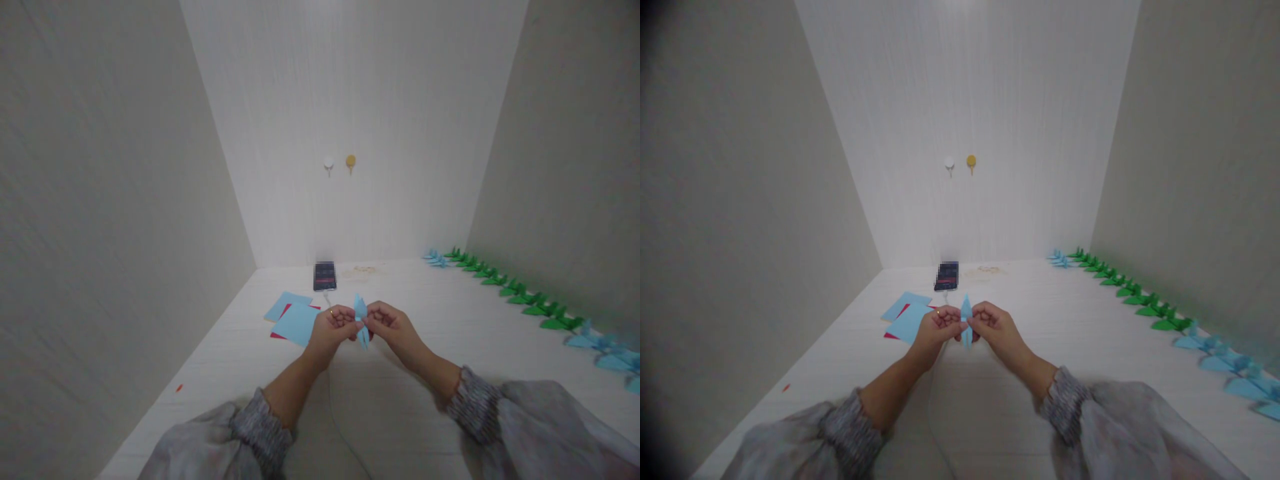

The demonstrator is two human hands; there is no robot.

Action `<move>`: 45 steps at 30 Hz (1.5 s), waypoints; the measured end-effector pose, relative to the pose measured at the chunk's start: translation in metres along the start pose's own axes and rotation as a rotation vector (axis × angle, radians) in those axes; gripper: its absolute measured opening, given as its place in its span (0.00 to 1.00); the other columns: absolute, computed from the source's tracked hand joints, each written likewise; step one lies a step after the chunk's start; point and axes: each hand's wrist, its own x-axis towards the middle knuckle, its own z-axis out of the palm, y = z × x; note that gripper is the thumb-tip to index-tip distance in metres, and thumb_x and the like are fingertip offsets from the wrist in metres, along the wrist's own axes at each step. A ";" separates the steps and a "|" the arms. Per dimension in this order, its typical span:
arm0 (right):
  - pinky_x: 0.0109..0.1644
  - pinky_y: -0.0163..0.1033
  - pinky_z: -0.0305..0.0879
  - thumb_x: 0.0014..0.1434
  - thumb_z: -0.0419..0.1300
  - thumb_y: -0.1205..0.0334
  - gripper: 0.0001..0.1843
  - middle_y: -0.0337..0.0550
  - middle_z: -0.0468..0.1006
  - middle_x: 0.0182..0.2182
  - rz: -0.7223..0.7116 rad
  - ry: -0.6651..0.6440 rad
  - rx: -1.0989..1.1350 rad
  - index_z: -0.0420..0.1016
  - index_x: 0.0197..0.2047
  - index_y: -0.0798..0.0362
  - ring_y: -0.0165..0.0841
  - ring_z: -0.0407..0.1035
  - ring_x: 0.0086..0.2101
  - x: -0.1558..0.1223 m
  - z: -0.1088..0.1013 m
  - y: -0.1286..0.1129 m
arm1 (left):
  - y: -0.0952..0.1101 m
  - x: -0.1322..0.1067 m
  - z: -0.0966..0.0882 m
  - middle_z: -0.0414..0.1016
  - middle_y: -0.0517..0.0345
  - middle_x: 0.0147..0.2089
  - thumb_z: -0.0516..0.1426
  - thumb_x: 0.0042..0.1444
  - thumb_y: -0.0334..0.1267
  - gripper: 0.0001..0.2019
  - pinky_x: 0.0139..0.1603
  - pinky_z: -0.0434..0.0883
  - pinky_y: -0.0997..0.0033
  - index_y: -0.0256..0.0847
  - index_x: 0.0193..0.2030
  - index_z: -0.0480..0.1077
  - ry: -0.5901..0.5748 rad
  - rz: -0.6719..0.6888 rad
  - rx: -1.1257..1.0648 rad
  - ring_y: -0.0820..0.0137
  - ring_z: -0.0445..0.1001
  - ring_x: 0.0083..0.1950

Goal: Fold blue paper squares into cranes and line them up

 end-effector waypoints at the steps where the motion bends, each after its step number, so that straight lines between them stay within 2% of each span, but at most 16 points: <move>1: 0.25 0.33 0.60 0.46 0.57 0.56 0.11 0.35 0.68 0.18 0.001 -0.008 0.003 0.65 0.29 0.55 0.26 0.63 0.20 0.000 0.000 0.000 | 0.000 0.000 0.000 0.66 0.61 0.20 0.61 0.35 0.38 0.13 0.22 0.61 0.78 0.33 0.28 0.67 0.003 -0.002 0.006 0.80 0.62 0.19; 7: 0.28 0.34 0.60 0.46 0.58 0.57 0.09 0.36 0.69 0.18 -0.019 -0.038 0.044 0.67 0.27 0.54 0.27 0.64 0.21 -0.002 -0.002 -0.001 | -0.001 0.001 -0.002 0.68 0.61 0.19 0.61 0.34 0.36 0.10 0.23 0.60 0.77 0.34 0.26 0.70 0.046 -0.023 0.018 0.79 0.62 0.19; 12: 0.29 0.34 0.60 0.47 0.57 0.59 0.07 0.36 0.69 0.18 -0.036 -0.035 0.091 0.67 0.28 0.54 0.27 0.64 0.22 -0.002 -0.003 0.003 | -0.003 0.002 -0.003 0.67 0.61 0.17 0.59 0.36 0.34 0.07 0.23 0.59 0.77 0.34 0.25 0.70 0.026 -0.010 -0.043 0.79 0.62 0.19; 25: 0.30 0.35 0.60 0.48 0.57 0.64 0.03 0.37 0.70 0.20 -0.040 -0.062 0.177 0.67 0.28 0.54 0.28 0.65 0.23 -0.003 -0.001 0.006 | -0.005 0.002 -0.003 0.68 0.61 0.18 0.58 0.35 0.29 0.04 0.23 0.58 0.79 0.33 0.23 0.69 -0.026 -0.086 -0.264 0.80 0.62 0.19; 33: 0.30 0.34 0.58 0.48 0.56 0.68 0.02 0.36 0.70 0.20 -0.032 -0.111 0.260 0.69 0.27 0.54 0.27 0.63 0.23 -0.004 0.000 0.004 | -0.003 0.000 -0.005 0.68 0.60 0.20 0.57 0.37 0.29 0.04 0.20 0.57 0.79 0.33 0.25 0.67 -0.134 -0.068 -0.242 0.79 0.63 0.18; 39: 0.33 0.34 0.57 0.47 0.55 0.70 0.04 0.37 0.70 0.24 -0.074 -0.113 0.246 0.70 0.25 0.53 0.28 0.63 0.27 -0.004 -0.003 0.004 | -0.002 -0.002 -0.008 0.68 0.59 0.20 0.57 0.38 0.30 0.04 0.24 0.61 0.76 0.33 0.24 0.69 -0.222 -0.028 -0.221 0.77 0.65 0.20; 41: 0.34 0.34 0.57 0.47 0.54 0.69 0.05 0.38 0.69 0.25 -0.086 -0.109 0.207 0.70 0.25 0.54 0.28 0.63 0.28 -0.003 -0.005 0.005 | -0.001 -0.003 -0.007 0.68 0.58 0.21 0.57 0.39 0.32 0.04 0.25 0.62 0.75 0.33 0.24 0.70 -0.220 -0.015 -0.189 0.77 0.65 0.21; 45: 0.34 0.34 0.57 0.47 0.54 0.67 0.04 0.38 0.69 0.25 -0.074 -0.052 0.129 0.70 0.25 0.54 0.28 0.62 0.28 -0.002 -0.006 0.005 | 0.001 -0.004 -0.004 0.69 0.58 0.22 0.58 0.38 0.33 0.06 0.26 0.63 0.75 0.33 0.25 0.71 -0.130 -0.021 -0.100 0.77 0.66 0.22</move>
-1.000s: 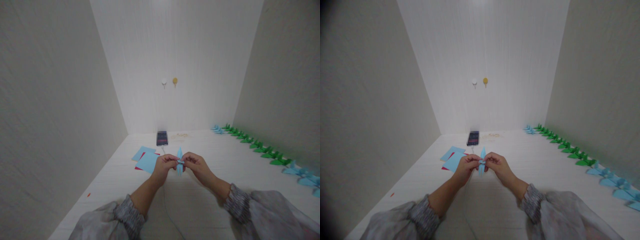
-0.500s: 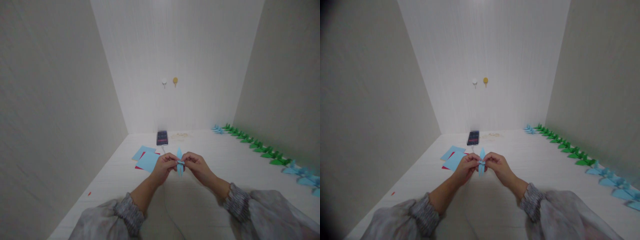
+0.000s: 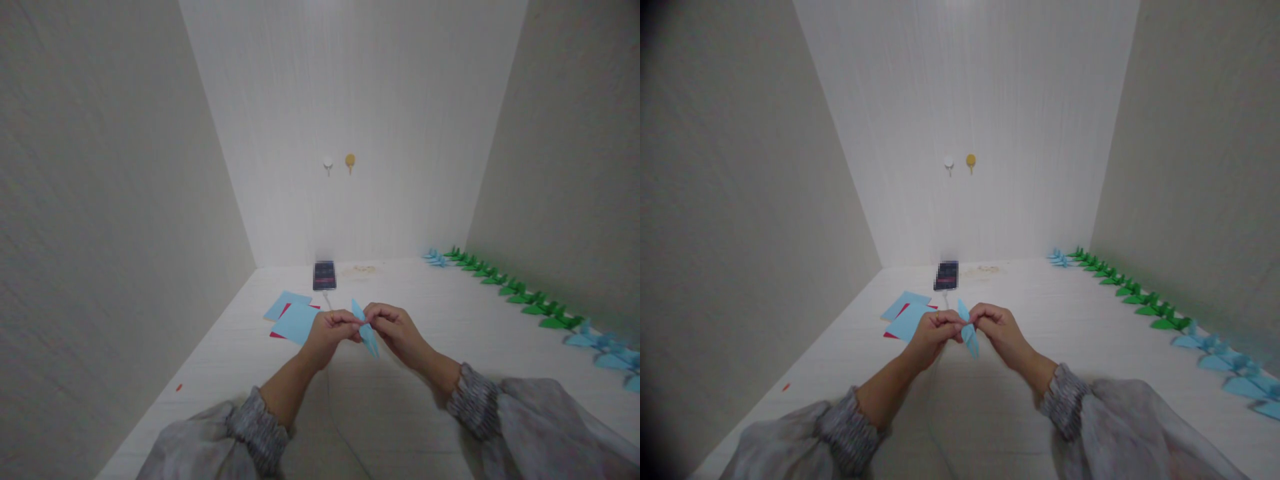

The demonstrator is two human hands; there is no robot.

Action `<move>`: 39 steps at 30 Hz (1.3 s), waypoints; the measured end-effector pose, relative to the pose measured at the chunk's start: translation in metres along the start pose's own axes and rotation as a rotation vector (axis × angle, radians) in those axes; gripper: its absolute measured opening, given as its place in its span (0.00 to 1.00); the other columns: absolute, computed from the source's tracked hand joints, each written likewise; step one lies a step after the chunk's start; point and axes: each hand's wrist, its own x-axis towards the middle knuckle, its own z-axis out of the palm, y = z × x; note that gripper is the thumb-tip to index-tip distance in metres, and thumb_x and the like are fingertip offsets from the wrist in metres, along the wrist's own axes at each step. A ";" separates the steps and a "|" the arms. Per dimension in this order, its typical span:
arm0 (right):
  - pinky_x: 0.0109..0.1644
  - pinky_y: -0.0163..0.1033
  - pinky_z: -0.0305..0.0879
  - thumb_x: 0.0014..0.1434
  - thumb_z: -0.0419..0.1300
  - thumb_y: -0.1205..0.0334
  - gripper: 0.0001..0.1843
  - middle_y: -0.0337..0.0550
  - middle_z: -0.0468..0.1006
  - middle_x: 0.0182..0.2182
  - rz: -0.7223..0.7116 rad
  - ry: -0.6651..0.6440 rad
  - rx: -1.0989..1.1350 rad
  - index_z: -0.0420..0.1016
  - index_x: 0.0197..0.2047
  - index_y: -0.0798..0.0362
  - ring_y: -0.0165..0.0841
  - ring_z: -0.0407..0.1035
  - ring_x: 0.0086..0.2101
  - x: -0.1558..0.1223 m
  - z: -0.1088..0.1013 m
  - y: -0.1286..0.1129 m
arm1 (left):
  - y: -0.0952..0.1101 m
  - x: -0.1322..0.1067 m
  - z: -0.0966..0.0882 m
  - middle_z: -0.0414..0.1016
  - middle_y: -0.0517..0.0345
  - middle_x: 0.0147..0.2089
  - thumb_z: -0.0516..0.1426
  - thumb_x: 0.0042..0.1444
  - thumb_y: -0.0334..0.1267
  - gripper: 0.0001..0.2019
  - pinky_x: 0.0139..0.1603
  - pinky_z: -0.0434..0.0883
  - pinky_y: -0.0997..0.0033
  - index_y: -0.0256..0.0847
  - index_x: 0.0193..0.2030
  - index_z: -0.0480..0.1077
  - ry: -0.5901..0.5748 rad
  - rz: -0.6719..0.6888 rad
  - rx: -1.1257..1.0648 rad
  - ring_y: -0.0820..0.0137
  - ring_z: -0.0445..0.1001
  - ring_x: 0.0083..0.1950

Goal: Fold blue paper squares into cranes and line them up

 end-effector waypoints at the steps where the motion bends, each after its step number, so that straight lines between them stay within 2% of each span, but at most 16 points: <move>1: 0.34 0.34 0.57 0.47 0.55 0.66 0.03 0.38 0.69 0.25 0.011 0.012 -0.006 0.70 0.25 0.53 0.28 0.62 0.28 0.000 0.000 0.000 | 0.000 0.000 0.000 0.69 0.58 0.22 0.58 0.38 0.33 0.06 0.27 0.63 0.75 0.33 0.26 0.71 0.021 0.003 0.010 0.76 0.66 0.22; 8: 0.36 0.37 0.59 0.48 0.55 0.59 0.07 0.39 0.72 0.26 0.124 0.027 0.037 0.69 0.28 0.53 0.30 0.65 0.29 0.002 0.005 0.000 | 0.000 0.003 -0.002 0.69 0.58 0.19 0.60 0.36 0.37 0.10 0.27 0.63 0.75 0.32 0.27 0.71 0.116 0.026 0.104 0.76 0.65 0.22; 13: 0.35 0.36 0.58 0.44 0.60 0.63 0.06 0.38 0.72 0.25 0.157 0.048 0.077 0.69 0.29 0.54 0.29 0.65 0.28 0.003 0.005 0.003 | 0.001 0.002 0.000 0.68 0.60 0.18 0.61 0.34 0.38 0.12 0.24 0.62 0.77 0.33 0.27 0.70 0.168 0.018 0.170 0.77 0.64 0.21; 16: 0.34 0.35 0.58 0.42 0.61 0.65 0.06 0.36 0.71 0.24 0.176 0.079 0.137 0.69 0.27 0.54 0.27 0.64 0.27 0.004 0.005 0.006 | 0.002 0.002 0.002 0.69 0.58 0.20 0.61 0.33 0.38 0.12 0.26 0.63 0.76 0.33 0.27 0.70 0.185 0.001 0.150 0.76 0.65 0.23; 19: 0.35 0.35 0.58 0.40 0.62 0.66 0.07 0.37 0.72 0.24 0.187 0.096 0.180 0.70 0.27 0.54 0.28 0.65 0.27 0.005 0.006 0.007 | 0.002 0.002 0.002 0.69 0.59 0.22 0.62 0.32 0.37 0.13 0.27 0.63 0.76 0.34 0.28 0.70 0.177 -0.001 0.131 0.77 0.65 0.24; 25: 0.36 0.35 0.58 0.39 0.63 0.66 0.07 0.37 0.72 0.23 0.208 0.123 0.171 0.70 0.25 0.55 0.28 0.65 0.27 0.006 0.005 0.009 | -0.006 0.004 -0.003 0.64 0.63 0.21 0.62 0.33 0.36 0.16 0.22 0.58 0.80 0.34 0.32 0.68 0.135 -0.003 0.171 0.82 0.60 0.20; 33: 0.34 0.35 0.59 0.36 0.63 0.67 0.08 0.36 0.71 0.22 0.192 0.189 0.121 0.68 0.24 0.55 0.28 0.64 0.26 0.006 0.005 0.008 | -0.008 0.008 -0.003 0.66 0.62 0.25 0.62 0.31 0.31 0.18 0.29 0.63 0.78 0.36 0.31 0.61 0.144 0.038 0.109 0.79 0.65 0.26; 39: 0.32 0.34 0.59 0.35 0.63 0.68 0.10 0.35 0.69 0.22 0.178 0.205 0.082 0.67 0.24 0.54 0.27 0.64 0.25 0.006 0.006 0.004 | -0.010 0.010 -0.003 0.67 0.64 0.24 0.62 0.30 0.28 0.23 0.28 0.64 0.76 0.39 0.32 0.54 0.129 0.052 0.012 0.78 0.66 0.25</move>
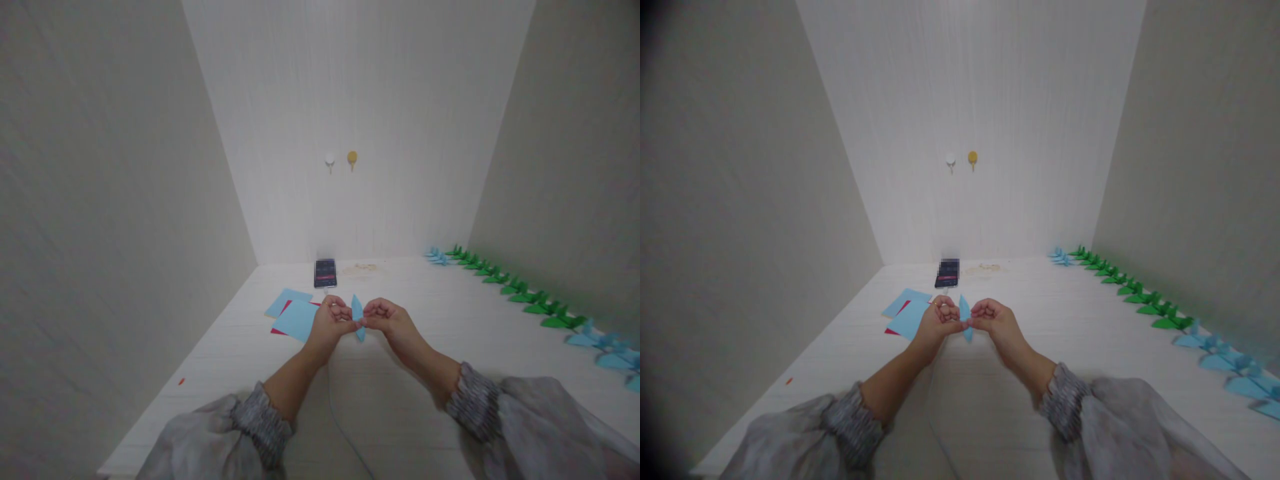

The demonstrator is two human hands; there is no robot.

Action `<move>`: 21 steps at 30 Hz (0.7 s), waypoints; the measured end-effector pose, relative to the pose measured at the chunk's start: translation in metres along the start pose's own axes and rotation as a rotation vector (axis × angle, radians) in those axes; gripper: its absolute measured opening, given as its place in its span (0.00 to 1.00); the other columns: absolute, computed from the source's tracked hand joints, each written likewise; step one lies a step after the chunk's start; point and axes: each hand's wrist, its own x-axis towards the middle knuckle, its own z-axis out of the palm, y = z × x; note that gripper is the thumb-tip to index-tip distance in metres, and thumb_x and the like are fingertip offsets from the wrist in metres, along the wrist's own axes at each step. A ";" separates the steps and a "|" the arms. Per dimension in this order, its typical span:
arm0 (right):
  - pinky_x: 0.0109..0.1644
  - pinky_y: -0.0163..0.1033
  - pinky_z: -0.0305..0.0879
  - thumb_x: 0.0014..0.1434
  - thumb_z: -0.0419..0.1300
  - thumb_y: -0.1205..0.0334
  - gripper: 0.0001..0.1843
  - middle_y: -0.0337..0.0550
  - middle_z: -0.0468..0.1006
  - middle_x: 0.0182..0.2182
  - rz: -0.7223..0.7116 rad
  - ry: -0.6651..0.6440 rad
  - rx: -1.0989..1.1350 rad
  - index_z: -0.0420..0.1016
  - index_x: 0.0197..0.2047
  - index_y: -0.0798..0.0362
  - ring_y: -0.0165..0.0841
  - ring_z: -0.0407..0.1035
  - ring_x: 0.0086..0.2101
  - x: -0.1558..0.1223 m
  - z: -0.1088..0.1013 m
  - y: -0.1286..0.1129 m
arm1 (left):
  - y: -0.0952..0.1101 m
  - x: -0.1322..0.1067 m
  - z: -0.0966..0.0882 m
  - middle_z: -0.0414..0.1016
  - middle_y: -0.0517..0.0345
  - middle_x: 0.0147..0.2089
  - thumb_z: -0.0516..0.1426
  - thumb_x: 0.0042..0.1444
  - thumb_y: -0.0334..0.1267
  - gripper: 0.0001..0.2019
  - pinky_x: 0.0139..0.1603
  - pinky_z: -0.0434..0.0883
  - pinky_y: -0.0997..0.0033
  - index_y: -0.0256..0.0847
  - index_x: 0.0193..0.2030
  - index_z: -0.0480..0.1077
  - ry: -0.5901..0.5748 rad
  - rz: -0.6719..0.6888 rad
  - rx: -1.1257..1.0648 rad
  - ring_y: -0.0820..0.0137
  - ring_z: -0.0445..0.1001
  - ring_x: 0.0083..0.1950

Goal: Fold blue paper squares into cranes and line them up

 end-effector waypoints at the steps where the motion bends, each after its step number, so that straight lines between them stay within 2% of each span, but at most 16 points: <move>1: 0.32 0.34 0.59 0.35 0.63 0.68 0.10 0.35 0.69 0.21 -0.003 0.003 -0.009 0.67 0.24 0.54 0.27 0.64 0.25 0.000 0.000 0.000 | 0.000 0.000 0.000 0.67 0.64 0.24 0.62 0.29 0.28 0.24 0.28 0.64 0.76 0.39 0.32 0.53 0.003 -0.005 0.002 0.78 0.66 0.24; 8: 0.28 0.32 0.58 0.35 0.63 0.70 0.13 0.32 0.69 0.19 -0.037 0.007 -0.003 0.64 0.26 0.53 0.25 0.63 0.21 -0.001 0.002 -0.003 | 0.001 0.001 -0.001 0.65 0.68 0.21 0.63 0.26 0.26 0.25 0.24 0.62 0.78 0.39 0.32 0.54 0.022 -0.051 0.009 0.79 0.64 0.21; 13: 0.28 0.33 0.58 0.35 0.64 0.65 0.15 0.33 0.69 0.20 -0.013 -0.046 -0.034 0.64 0.29 0.53 0.26 0.64 0.22 0.001 0.006 -0.003 | 0.001 0.002 -0.002 0.64 0.69 0.18 0.62 0.25 0.26 0.24 0.22 0.60 0.80 0.38 0.30 0.56 0.058 -0.071 0.054 0.80 0.62 0.18; 18: 0.25 0.32 0.55 0.36 0.62 0.62 0.09 0.32 0.66 0.16 0.003 -0.065 -0.195 0.66 0.21 0.55 0.24 0.59 0.19 0.001 0.004 0.003 | 0.000 0.002 -0.003 0.65 0.69 0.16 0.63 0.26 0.27 0.22 0.22 0.60 0.79 0.38 0.29 0.56 0.049 -0.093 0.063 0.80 0.61 0.17; 21: 0.24 0.32 0.54 0.37 0.62 0.61 0.08 0.32 0.65 0.15 0.000 -0.059 -0.236 0.66 0.19 0.55 0.25 0.59 0.19 0.003 0.002 0.006 | 0.000 0.001 -0.002 0.65 0.69 0.16 0.63 0.24 0.28 0.22 0.22 0.61 0.78 0.37 0.28 0.57 0.053 -0.111 0.068 0.80 0.61 0.16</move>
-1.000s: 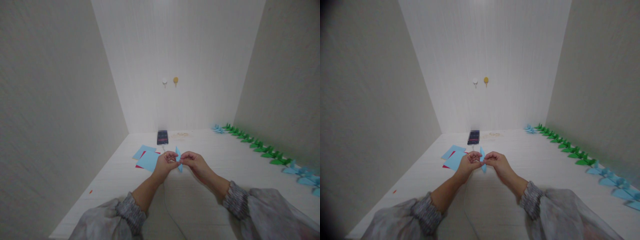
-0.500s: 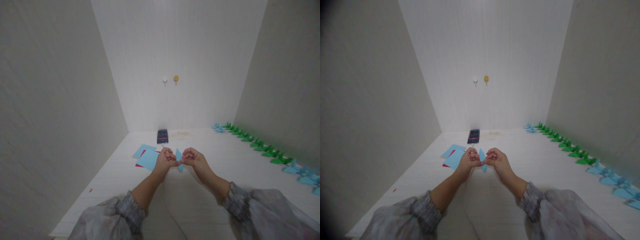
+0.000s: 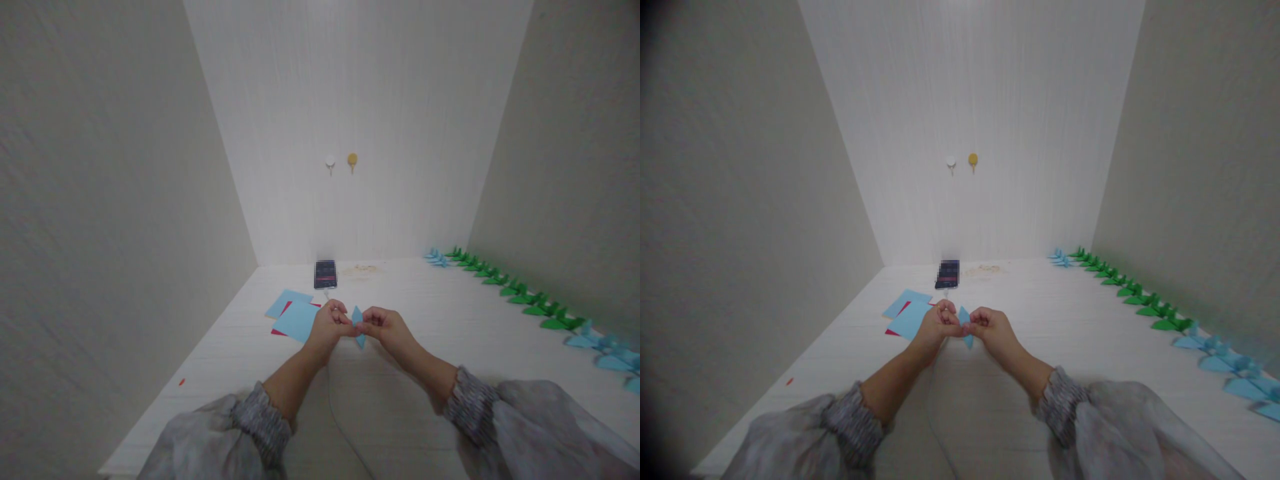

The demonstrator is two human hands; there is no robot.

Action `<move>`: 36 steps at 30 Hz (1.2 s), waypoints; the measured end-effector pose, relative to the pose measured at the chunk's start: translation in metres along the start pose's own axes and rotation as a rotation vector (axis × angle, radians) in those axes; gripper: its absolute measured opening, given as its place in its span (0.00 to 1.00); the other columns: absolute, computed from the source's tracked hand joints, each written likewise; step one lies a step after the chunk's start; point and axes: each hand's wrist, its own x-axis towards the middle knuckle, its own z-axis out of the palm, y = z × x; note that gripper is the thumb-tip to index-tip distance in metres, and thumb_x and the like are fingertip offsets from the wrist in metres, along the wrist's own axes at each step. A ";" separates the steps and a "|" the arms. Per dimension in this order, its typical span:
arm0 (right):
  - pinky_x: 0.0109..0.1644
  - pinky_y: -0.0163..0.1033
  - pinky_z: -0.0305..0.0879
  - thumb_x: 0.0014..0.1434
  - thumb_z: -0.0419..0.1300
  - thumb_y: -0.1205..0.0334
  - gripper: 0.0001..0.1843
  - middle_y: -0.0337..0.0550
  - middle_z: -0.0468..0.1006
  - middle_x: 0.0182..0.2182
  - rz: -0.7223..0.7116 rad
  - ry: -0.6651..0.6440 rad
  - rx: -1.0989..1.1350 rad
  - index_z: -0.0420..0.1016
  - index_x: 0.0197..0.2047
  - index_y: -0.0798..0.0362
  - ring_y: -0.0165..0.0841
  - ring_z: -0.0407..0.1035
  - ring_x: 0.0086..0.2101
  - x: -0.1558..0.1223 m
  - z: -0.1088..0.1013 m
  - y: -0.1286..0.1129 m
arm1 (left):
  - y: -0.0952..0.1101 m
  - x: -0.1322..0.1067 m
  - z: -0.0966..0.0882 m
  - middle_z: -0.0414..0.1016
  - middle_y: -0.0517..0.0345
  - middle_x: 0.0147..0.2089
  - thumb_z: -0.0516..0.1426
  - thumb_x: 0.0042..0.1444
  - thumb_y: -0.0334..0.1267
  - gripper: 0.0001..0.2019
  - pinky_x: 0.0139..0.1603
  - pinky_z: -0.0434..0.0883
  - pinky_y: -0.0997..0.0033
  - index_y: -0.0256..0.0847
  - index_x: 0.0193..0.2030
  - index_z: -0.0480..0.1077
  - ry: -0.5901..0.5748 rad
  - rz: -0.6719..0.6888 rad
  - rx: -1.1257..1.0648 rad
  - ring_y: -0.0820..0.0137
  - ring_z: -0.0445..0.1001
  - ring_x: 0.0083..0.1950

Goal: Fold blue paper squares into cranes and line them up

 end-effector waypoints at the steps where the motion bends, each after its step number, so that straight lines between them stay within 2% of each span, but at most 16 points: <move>1: 0.24 0.32 0.54 0.37 0.62 0.61 0.09 0.32 0.66 0.15 -0.001 0.002 -0.012 0.66 0.19 0.54 0.25 0.59 0.19 0.000 0.000 0.000 | 0.001 0.000 0.000 0.65 0.68 0.16 0.64 0.24 0.29 0.22 0.22 0.61 0.78 0.37 0.27 0.57 0.001 -0.003 0.009 0.80 0.61 0.16; 5: 0.24 0.32 0.54 0.38 0.61 0.62 0.08 0.32 0.64 0.15 -0.060 0.056 -0.148 0.66 0.18 0.54 0.26 0.58 0.19 0.000 -0.001 -0.004 | 0.002 -0.001 0.002 0.67 0.66 0.18 0.64 0.25 0.30 0.19 0.22 0.61 0.79 0.36 0.25 0.60 0.010 0.006 0.048 0.80 0.62 0.17; 9: 0.29 0.34 0.55 0.41 0.60 0.63 0.05 0.34 0.66 0.17 -0.247 0.126 -0.323 0.67 0.19 0.52 0.28 0.60 0.23 -0.001 -0.004 -0.010 | 0.004 -0.003 0.004 0.66 0.65 0.16 0.62 0.31 0.32 0.14 0.22 0.61 0.79 0.35 0.26 0.64 -0.035 -0.003 0.037 0.80 0.63 0.18; 11: 0.30 0.35 0.56 0.43 0.60 0.63 0.04 0.36 0.67 0.19 -0.356 0.153 -0.384 0.69 0.20 0.51 0.30 0.61 0.25 -0.001 -0.006 -0.012 | 0.006 -0.005 0.005 0.69 0.62 0.19 0.61 0.34 0.34 0.13 0.26 0.64 0.76 0.35 0.29 0.65 -0.083 -0.032 -0.014 0.77 0.67 0.21; 14: 0.30 0.35 0.57 0.45 0.58 0.62 0.04 0.38 0.68 0.21 -0.450 0.151 -0.424 0.70 0.22 0.50 0.31 0.62 0.26 -0.002 -0.008 -0.012 | 0.010 -0.008 0.006 0.73 0.56 0.28 0.61 0.35 0.35 0.14 0.36 0.66 0.70 0.34 0.32 0.67 -0.118 -0.057 -0.093 0.72 0.71 0.31; 19: 0.32 0.36 0.60 0.48 0.55 0.66 0.05 0.40 0.70 0.25 -0.478 0.090 -0.398 0.72 0.26 0.49 0.31 0.64 0.28 -0.004 -0.008 -0.016 | 0.015 -0.009 0.004 0.72 0.53 0.33 0.61 0.36 0.35 0.12 0.41 0.64 0.69 0.33 0.30 0.69 -0.113 0.024 -0.119 0.70 0.70 0.35; 23: 0.34 0.37 0.61 0.48 0.55 0.67 0.06 0.40 0.70 0.26 -0.477 0.037 -0.395 0.72 0.27 0.49 0.32 0.65 0.30 -0.004 -0.008 -0.017 | 0.013 -0.007 0.002 0.72 0.57 0.29 0.61 0.35 0.35 0.10 0.38 0.65 0.70 0.35 0.28 0.69 -0.101 0.064 -0.079 0.72 0.69 0.32; 28: 0.31 0.36 0.62 0.48 0.56 0.67 0.05 0.39 0.69 0.26 -0.406 0.039 -0.329 0.70 0.29 0.49 0.30 0.65 0.27 -0.004 -0.008 -0.013 | 0.013 -0.007 0.001 0.69 0.59 0.26 0.59 0.38 0.36 0.09 0.36 0.65 0.71 0.36 0.27 0.68 -0.078 0.110 -0.017 0.73 0.68 0.30; 32: 0.35 0.37 0.62 0.48 0.55 0.67 0.05 0.41 0.69 0.28 -0.491 0.040 -0.355 0.71 0.27 0.49 0.32 0.65 0.31 -0.004 -0.010 -0.015 | 0.014 -0.008 0.002 0.66 0.57 0.33 0.59 0.38 0.34 0.07 0.38 0.64 0.72 0.36 0.27 0.69 -0.084 0.246 0.017 0.73 0.66 0.35; 36: 0.37 0.38 0.62 0.49 0.56 0.67 0.05 0.42 0.69 0.29 -0.573 0.021 -0.372 0.72 0.27 0.49 0.32 0.65 0.33 -0.004 -0.012 -0.018 | 0.013 -0.007 0.001 0.64 0.55 0.37 0.61 0.35 0.31 0.07 0.40 0.63 0.72 0.37 0.26 0.70 -0.083 0.304 0.045 0.72 0.65 0.38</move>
